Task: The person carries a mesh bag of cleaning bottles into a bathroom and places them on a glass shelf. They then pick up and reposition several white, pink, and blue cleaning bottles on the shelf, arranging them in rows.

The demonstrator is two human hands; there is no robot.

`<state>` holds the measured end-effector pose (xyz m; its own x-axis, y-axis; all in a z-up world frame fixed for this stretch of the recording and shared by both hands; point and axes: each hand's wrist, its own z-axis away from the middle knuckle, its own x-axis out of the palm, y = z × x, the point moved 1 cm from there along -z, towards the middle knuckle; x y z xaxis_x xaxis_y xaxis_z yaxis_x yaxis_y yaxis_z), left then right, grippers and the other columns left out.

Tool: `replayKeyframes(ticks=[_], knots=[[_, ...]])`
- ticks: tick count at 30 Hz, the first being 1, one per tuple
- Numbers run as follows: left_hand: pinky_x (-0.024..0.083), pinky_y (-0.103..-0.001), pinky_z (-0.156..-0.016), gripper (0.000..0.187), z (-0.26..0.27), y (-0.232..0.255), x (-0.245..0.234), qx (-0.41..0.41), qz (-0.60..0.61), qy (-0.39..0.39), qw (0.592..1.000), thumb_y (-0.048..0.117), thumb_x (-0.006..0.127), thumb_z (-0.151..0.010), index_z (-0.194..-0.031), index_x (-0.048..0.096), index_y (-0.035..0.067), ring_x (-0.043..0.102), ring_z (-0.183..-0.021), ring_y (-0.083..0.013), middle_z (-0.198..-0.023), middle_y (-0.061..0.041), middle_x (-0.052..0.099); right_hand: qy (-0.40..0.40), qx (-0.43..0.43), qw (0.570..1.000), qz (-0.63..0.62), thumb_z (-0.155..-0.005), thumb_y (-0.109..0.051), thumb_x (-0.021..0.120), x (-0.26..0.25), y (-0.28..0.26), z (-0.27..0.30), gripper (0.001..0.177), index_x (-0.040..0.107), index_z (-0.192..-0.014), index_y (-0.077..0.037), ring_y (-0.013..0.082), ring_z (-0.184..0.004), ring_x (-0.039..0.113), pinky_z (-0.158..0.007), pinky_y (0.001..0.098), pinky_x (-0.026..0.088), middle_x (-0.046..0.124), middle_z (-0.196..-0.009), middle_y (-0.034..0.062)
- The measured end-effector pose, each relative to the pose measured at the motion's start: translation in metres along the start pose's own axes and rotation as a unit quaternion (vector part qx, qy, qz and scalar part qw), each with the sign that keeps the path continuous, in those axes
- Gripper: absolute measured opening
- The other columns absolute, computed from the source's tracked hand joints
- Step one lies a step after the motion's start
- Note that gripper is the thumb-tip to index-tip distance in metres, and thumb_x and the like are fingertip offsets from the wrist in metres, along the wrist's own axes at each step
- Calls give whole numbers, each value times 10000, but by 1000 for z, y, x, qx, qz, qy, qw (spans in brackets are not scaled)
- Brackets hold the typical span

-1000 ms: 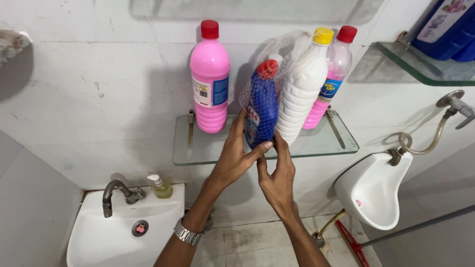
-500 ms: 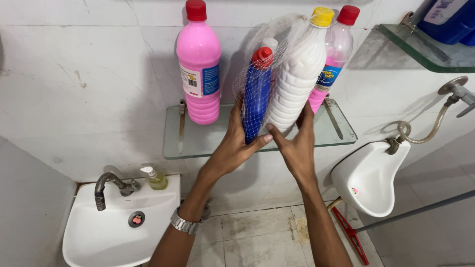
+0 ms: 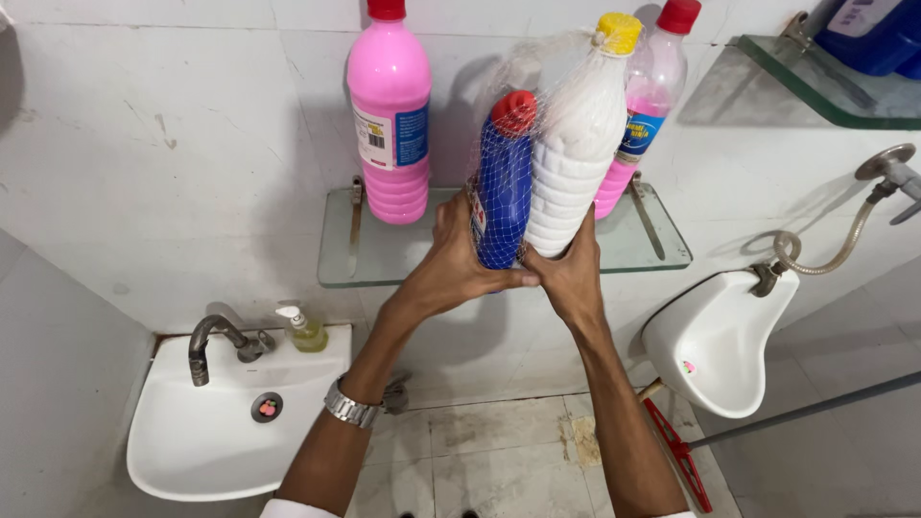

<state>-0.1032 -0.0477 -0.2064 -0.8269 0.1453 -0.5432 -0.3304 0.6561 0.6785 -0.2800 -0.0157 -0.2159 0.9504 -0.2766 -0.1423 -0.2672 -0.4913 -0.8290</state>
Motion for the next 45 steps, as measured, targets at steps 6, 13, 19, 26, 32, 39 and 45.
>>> replayKeyframes(ticks=[6, 13, 19, 26, 32, 39, 45], knots=[[457, -529, -1153, 1259, 30, 30, 12, 60, 34, 108, 992, 478, 899, -754, -1609, 157, -71, 503, -1383, -438, -1484, -308, 431, 7, -53, 996, -74, -834, -227, 793, -2, 8, 30, 970, 217, -1571, 29, 292, -1389, 540, -1180, 419, 446, 509, -1497, 229], [533, -496, -1029, 1186, 44, 96, -5, 67, 10, 173, 983, 400, 893, -736, -1588, 214, -67, 585, -1259, -408, -1388, -277, 493, 54, -25, 990, -129, -881, -240, 772, -1, -28, 55, 843, 304, -1532, 20, 276, -1297, 601, -1128, 397, 493, 577, -1406, 205], [535, -461, -1068, 1000, 40, 137, -26, 95, 56, 176, 978, 320, 866, -805, -1549, 318, -62, 621, -1294, -367, -1400, -249, 558, 72, -16, 990, -121, -821, -196, 769, -6, -90, 54, 824, 310, -1474, 10, 258, -1207, 661, -1043, 408, 560, 623, -1326, 194], [537, -452, -1136, 1022, 23, 183, -59, 193, 19, 206, 959, 331, 853, -866, -1578, 263, -104, 615, -1356, -368, -1474, -279, 524, 82, -131, 985, -81, -913, -180, 717, -18, -145, 27, 763, 285, -1506, 30, 288, -1266, 646, -1103, 418, 548, 595, -1370, 228], [595, -475, -1092, 1062, -27, 214, -97, 265, -31, 219, 939, 443, 802, -948, -1592, 182, -130, 603, -1346, -425, -1462, -346, 473, 76, -260, 962, -31, -1035, -122, 714, -33, -203, -27, 693, 271, -1544, 34, 306, -1350, 640, -1174, 416, 560, 587, -1437, 232], [638, -441, -955, 1006, -80, 251, -139, 294, -1, 203, 934, 544, 715, -980, -1611, 244, -81, 729, -1156, -378, -1333, -294, 580, 61, -313, 947, -30, -1086, -104, 729, -43, -247, -84, 622, 289, -1503, 34, 265, -1320, 697, -1131, 371, 613, 644, -1385, 201], [585, -482, -1041, 776, -130, 261, -168, 360, -56, 244, 899, 587, 684, -995, -1412, 483, -36, 666, -1230, -378, -1291, -272, 599, 90, -350, 932, -6, -1059, -84, 721, -47, -276, -118, 565, 333, -1458, 17, 243, -1183, 700, -1005, 336, 627, 650, -1324, 212]])
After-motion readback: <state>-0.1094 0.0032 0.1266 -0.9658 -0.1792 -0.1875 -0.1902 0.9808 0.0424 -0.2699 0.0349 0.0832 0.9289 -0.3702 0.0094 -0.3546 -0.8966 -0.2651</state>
